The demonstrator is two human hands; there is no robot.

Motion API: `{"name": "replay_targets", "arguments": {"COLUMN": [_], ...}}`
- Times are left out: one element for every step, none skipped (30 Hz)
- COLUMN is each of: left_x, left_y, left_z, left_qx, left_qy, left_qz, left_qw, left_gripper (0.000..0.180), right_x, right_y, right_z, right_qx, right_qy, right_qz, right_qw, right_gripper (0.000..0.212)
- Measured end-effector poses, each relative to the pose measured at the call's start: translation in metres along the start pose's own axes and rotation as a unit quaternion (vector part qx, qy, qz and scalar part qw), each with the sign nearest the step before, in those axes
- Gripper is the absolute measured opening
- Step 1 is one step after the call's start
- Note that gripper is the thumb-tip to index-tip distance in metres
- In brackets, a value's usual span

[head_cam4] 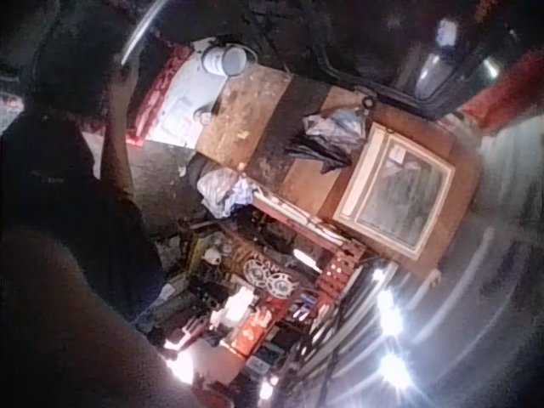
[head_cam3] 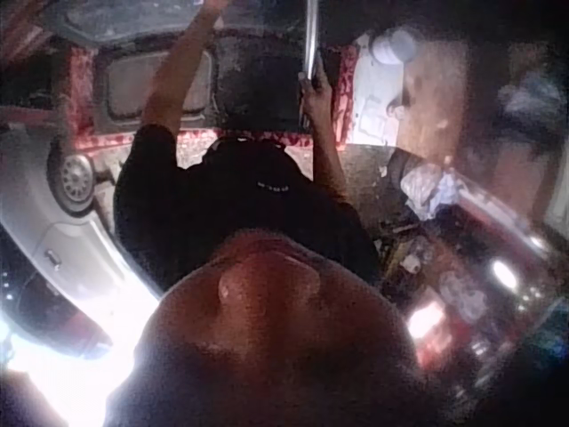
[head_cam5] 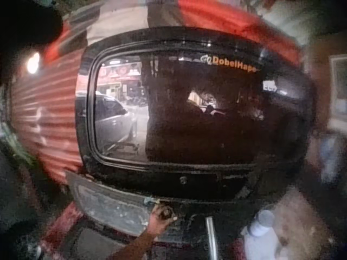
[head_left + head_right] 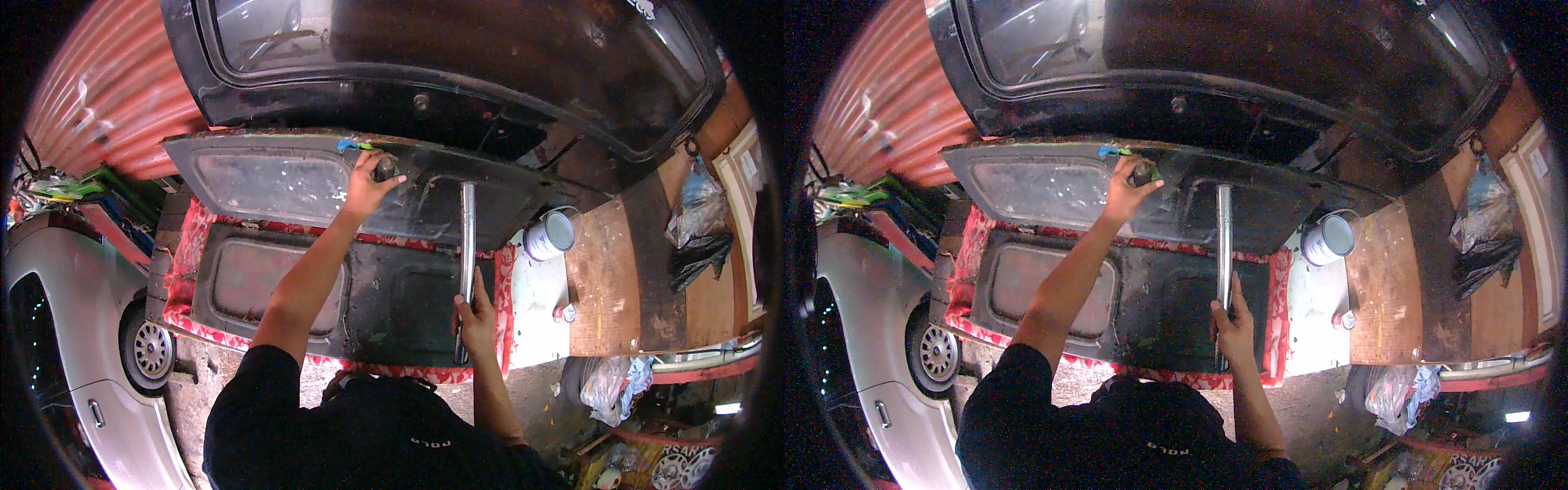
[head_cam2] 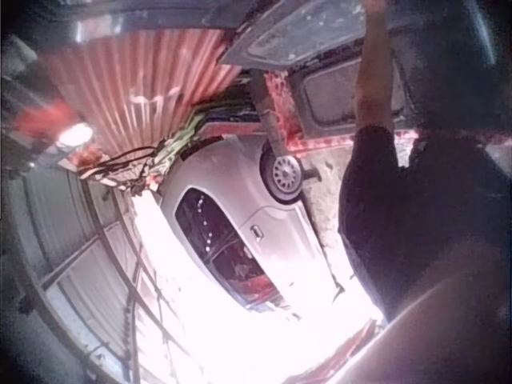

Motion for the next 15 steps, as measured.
{"name": "replay_targets", "arguments": {"left_x": [0.002,0.004,0.004,0.006,0.012,0.015,0.016,0.017,0.017,0.016,0.016,0.016,0.016,0.015,0.015], "left_y": [-0.002,-0.009,-0.014,-0.014,-0.017,-0.019,-0.022,-0.023,-0.023,-0.023,-0.023,-0.022,-0.021,-0.021,-0.021], "left_z": [-0.001,-0.008,-0.012,-0.007,-0.008,-0.009,-0.012,-0.016,-0.019,-0.022,-0.021,-0.021,-0.021,-0.019,-0.016], "left_qx": [0.039,0.08,0.121,0.07,0.019,-0.033,-0.058,-0.041,-0.024,-0.007,0.001,0.009,0.016,0.027,0.038], "left_qy": [0.014,0.026,0.039,0.026,0.014,0.002,0.019,0.021,0.024,0.026,0.027,0.029,0.03,0.03,0.03], "left_qz": [-0.002,-0.002,-0.002,-0.005,-0.009,-0.014,-0.003,0.002,0.007,0.012,0.007,0.002,-0.002,-0.004,-0.006], "left_qw": [0.999,0.996,0.992,0.997,1.0,0.999,0.998,0.999,0.999,1.0,1.0,1.0,0.999,0.999,0.999], "left_gripper": [0.051,0.051,0.052,0.053,0.055,0.057,0.062,0.063,0.063,0.064,0.064,0.064,0.064,0.064,0.063], "right_x": [0.001,0.0,0.0,0.0,-0.001,0.0,0.0,0.0,0.0,-0.001,-0.001,-0.002,-0.002,-0.003,-0.003], "right_y": [0.0,0.002,0.004,0.006,0.006,0.005,0.005,0.004,0.002,0.001,0.002,0.003,0.003,0.003,0.004], "right_z": [0.0,0.001,0.005,0.006,0.005,0.003,0.001,-0.001,-0.003,-0.004,-0.004,-0.003,-0.003,-0.002,-0.001], "right_qx": [0.001,-0.009,-0.019,-0.029,-0.024,-0.018,-0.013,-0.01,-0.007,-0.004,-0.008,-0.012,-0.015,-0.018,-0.021], "right_qy": [-0.004,-0.002,-0.001,0.001,0.001,0.002,0.002,0.003,0.004,0.005,0.005,0.006,0.006,0.007,0.009], "right_qz": [0.005,0.006,0.007,0.008,0.008,0.008,0.008,0.008,0.008,0.008,0.01,0.011,0.013,0.012,0.012], "right_qw": [1.0,1.0,1.0,1.0,1.0,1.0,1.0,1.0,1.0,1.0,1.0,1.0,1.0,1.0,1.0], "right_gripper": [0.07,0.07,0.07,0.07,0.07,0.07,0.071,0.071,0.071,0.071,0.07,0.07,0.069,0.069,0.069]}}
Point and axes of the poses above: each hand's wrist, its own x-axis towards the middle knuckle, its own y-axis out of the palm, z = x × y, the point moved 6 cm from there along x, towards the middle knuckle, and after that the axes turned 13 degrees about x, right-handed, at the moved point
